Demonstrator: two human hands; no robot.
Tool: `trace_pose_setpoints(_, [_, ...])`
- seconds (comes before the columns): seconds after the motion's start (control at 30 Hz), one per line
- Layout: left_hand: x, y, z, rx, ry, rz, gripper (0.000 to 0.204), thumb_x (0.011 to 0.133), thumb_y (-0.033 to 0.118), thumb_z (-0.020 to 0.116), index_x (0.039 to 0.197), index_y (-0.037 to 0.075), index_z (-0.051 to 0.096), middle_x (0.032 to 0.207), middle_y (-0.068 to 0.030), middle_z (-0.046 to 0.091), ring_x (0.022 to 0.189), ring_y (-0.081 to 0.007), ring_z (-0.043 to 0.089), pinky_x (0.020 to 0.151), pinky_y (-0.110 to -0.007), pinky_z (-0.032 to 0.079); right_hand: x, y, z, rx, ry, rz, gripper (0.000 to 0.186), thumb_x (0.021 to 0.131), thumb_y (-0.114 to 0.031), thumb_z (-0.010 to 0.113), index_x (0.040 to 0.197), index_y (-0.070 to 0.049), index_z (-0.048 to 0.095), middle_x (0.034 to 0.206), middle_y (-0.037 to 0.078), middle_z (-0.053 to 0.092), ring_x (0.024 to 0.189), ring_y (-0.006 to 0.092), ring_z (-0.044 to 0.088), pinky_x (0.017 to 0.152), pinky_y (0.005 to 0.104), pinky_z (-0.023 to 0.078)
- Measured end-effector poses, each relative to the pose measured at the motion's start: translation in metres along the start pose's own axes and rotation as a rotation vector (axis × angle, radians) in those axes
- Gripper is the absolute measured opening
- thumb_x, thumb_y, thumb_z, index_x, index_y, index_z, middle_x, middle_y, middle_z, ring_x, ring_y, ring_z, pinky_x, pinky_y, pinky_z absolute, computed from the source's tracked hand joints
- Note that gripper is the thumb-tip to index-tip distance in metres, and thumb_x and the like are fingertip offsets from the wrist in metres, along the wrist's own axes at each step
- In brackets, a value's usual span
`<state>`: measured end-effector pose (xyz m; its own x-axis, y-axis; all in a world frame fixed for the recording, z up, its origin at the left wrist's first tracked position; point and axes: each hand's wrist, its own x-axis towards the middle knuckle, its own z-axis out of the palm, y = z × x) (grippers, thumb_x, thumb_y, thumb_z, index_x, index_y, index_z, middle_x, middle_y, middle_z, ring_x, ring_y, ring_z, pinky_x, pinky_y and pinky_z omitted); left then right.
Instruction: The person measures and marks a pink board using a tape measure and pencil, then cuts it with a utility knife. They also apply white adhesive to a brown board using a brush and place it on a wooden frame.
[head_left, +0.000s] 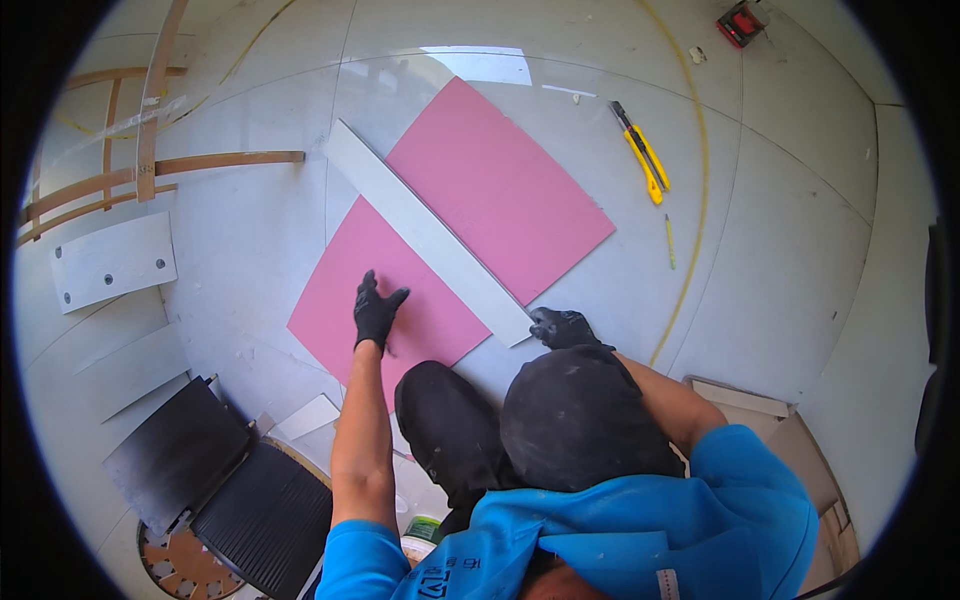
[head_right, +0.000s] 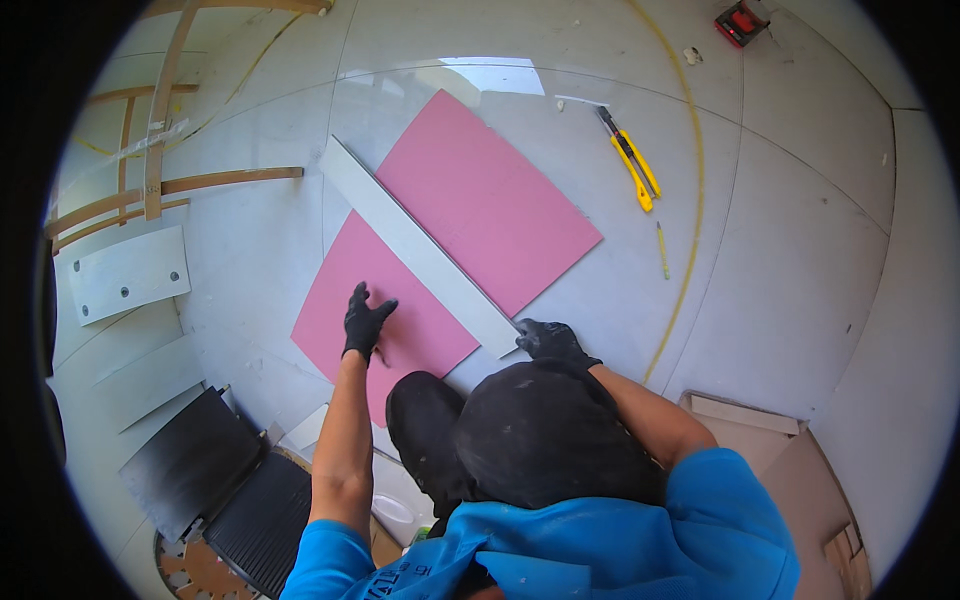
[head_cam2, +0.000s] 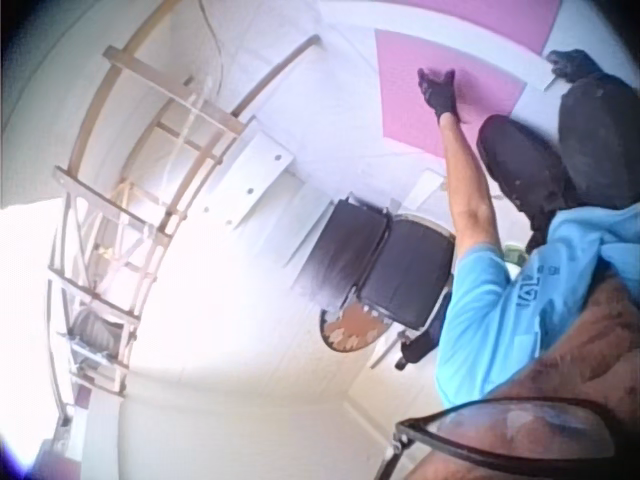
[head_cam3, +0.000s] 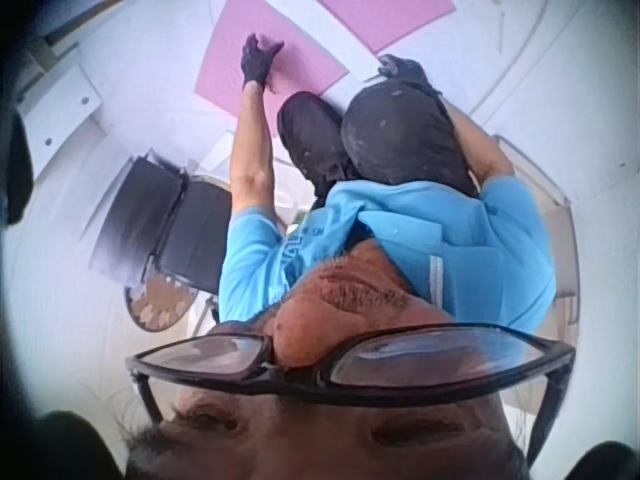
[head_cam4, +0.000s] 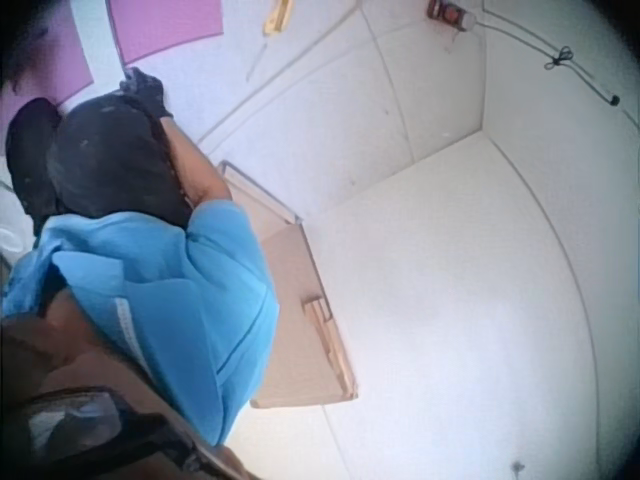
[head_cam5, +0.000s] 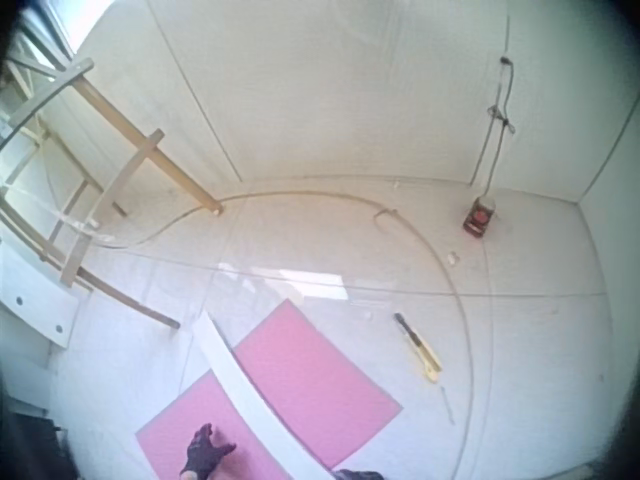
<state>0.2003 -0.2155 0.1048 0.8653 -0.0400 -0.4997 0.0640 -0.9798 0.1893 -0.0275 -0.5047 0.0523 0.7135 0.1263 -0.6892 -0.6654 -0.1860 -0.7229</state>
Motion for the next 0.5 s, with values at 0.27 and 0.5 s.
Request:
trace_pose_setpoints(0.27, [0.023,0.071,0.032,-0.039,0.196,0.126,0.105,0.07,0.05,0.08,0.145,-0.002,0.028,0.146,-0.023,0.037,0.138,-0.0359,0.032,0.112,-0.043,0.029,0.005,0.012,-0.003,-0.15,0.165,-0.057,0.028,0.093,-0.032,0.054,0.11,-0.01,0.057,0.091,0.014,0.067,0.086,0.035,0.064,0.076,0.0465,0.048])
trace_pose_setpoints(0.5, [0.041,0.096,0.046,0.019,0.26,0.105,0.113,0.064,0.059,0.08,0.146,0.0,0.03,0.146,-0.0298,0.034,0.138,-0.0415,0.03,0.111,-0.046,0.03,0.003,-0.001,-0.003,-0.13,0.175,0.02,0.03,0.092,-0.037,0.056,0.106,-0.01,0.06,0.097,0.012,0.068,0.093,0.0346,0.064,0.079,0.0462,0.048])
